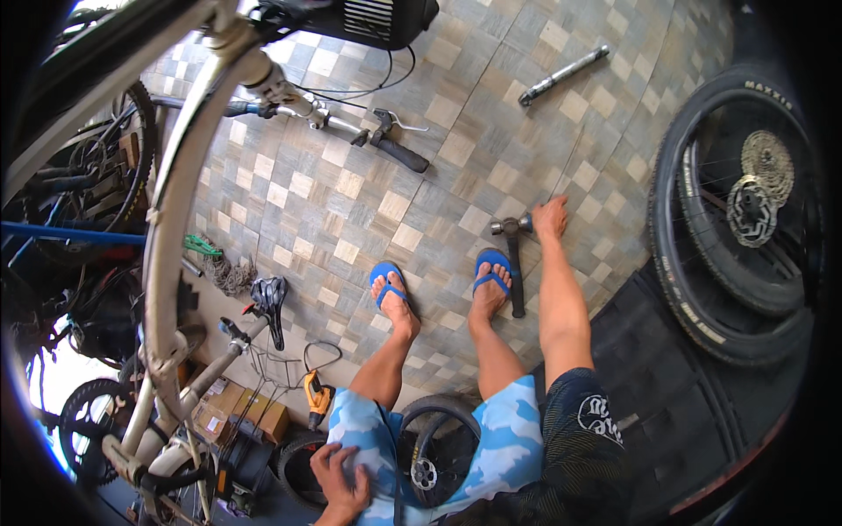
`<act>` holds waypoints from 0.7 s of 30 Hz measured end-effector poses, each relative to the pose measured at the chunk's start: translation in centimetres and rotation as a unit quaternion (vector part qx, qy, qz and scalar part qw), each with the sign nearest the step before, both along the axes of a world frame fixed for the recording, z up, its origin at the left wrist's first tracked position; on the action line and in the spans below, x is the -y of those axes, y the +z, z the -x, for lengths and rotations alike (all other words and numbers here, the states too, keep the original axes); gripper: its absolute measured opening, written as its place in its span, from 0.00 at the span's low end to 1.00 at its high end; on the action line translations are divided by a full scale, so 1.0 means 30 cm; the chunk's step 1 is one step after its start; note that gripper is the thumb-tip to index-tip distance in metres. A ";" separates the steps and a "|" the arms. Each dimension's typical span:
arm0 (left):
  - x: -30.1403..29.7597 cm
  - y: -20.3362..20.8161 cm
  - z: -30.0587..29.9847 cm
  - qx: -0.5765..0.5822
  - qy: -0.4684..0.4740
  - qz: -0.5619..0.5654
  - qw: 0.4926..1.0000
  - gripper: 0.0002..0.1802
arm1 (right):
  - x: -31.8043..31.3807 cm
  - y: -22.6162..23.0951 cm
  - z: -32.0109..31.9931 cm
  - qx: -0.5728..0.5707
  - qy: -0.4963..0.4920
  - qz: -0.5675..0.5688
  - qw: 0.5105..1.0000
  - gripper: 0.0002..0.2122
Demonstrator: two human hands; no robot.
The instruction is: The person assembles a bicycle by attaching the front wheel to the fork, installing the handlebars, and mounting the seat onto the frame. They use a screwdriver to tighten the seat post clamp and adjust the handlebar position.
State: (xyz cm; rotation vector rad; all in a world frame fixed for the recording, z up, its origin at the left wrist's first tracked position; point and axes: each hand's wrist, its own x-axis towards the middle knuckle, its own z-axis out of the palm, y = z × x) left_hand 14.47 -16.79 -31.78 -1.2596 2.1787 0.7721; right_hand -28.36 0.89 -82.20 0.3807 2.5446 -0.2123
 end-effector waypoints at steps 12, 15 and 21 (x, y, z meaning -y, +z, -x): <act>0.012 0.288 -0.005 -0.191 0.234 -0.046 0.952 0.15 | 0.236 1.559 -0.363 0.183 0.402 0.307 0.843 0.12; 0.136 0.547 0.017 -0.265 0.224 0.040 0.937 0.14 | 0.445 2.122 -0.310 0.140 0.490 0.357 0.783 0.14; 0.411 0.873 -0.119 -0.281 0.221 0.246 0.901 0.13 | 0.890 2.871 -0.288 0.002 0.714 0.303 0.631 0.16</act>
